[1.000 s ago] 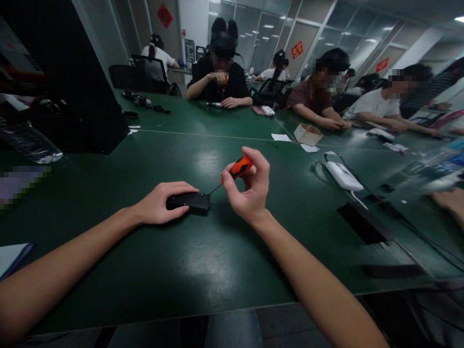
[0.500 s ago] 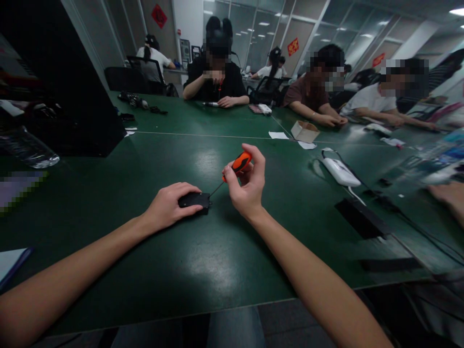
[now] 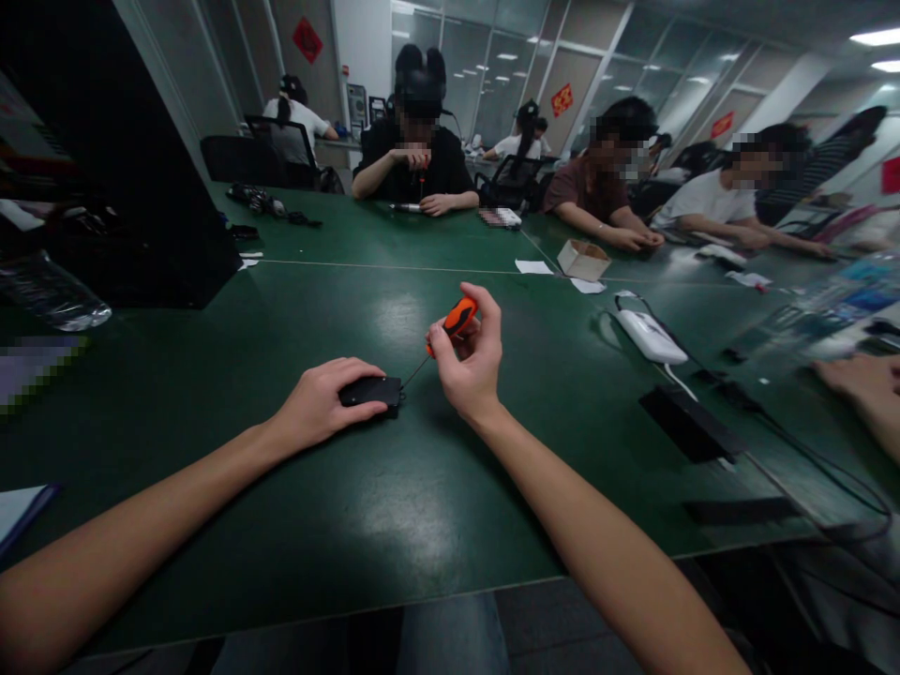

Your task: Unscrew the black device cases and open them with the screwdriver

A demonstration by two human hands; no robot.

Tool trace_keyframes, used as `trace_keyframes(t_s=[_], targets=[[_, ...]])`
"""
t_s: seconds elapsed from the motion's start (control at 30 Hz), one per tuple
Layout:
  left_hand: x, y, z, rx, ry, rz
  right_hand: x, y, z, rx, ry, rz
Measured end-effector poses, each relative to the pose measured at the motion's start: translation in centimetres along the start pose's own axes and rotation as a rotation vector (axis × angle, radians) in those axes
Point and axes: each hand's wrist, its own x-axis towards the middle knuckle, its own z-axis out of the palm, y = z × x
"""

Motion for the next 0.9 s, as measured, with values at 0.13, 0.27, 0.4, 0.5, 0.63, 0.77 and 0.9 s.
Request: trace_keyframes(t_s=[0.13, 0.27, 0.4, 0.5, 0.63, 0.77, 0.9], targets=[[-0.1, 0.0, 0.1, 0.002, 0.009, 0.001, 0.0, 0.3, 0.3, 0.026, 0.029, 0.114], [-0.1, 0.1, 0.3, 0.040, 0.020, -0.002, -0.4, 1.0, 0.6, 0.108, 0.109, 0.275], [-0.2, 0.2, 0.5, 0.096, 0.037, -0.018, -1.3, 1.7, 0.6, 0.178, 0.203, 0.399], [-0.2, 0.2, 0.5, 0.108, 0.039, -0.022, -1.9, 2.3, 0.5, 0.220, 0.253, 0.461], [-0.2, 0.3, 0.3, 0.105, 0.038, -0.021, -2.2, 2.6, 0.5, 0.234, 0.313, 0.552], [-0.2, 0.4, 0.4, 0.096, 0.046, -0.059, -2.1, 1.2, 0.6, 0.159, 0.227, 0.353], [-0.2, 0.4, 0.6, 0.097, 0.045, -0.084, -2.4, -0.5, 0.7, 0.047, 0.028, -0.099]])
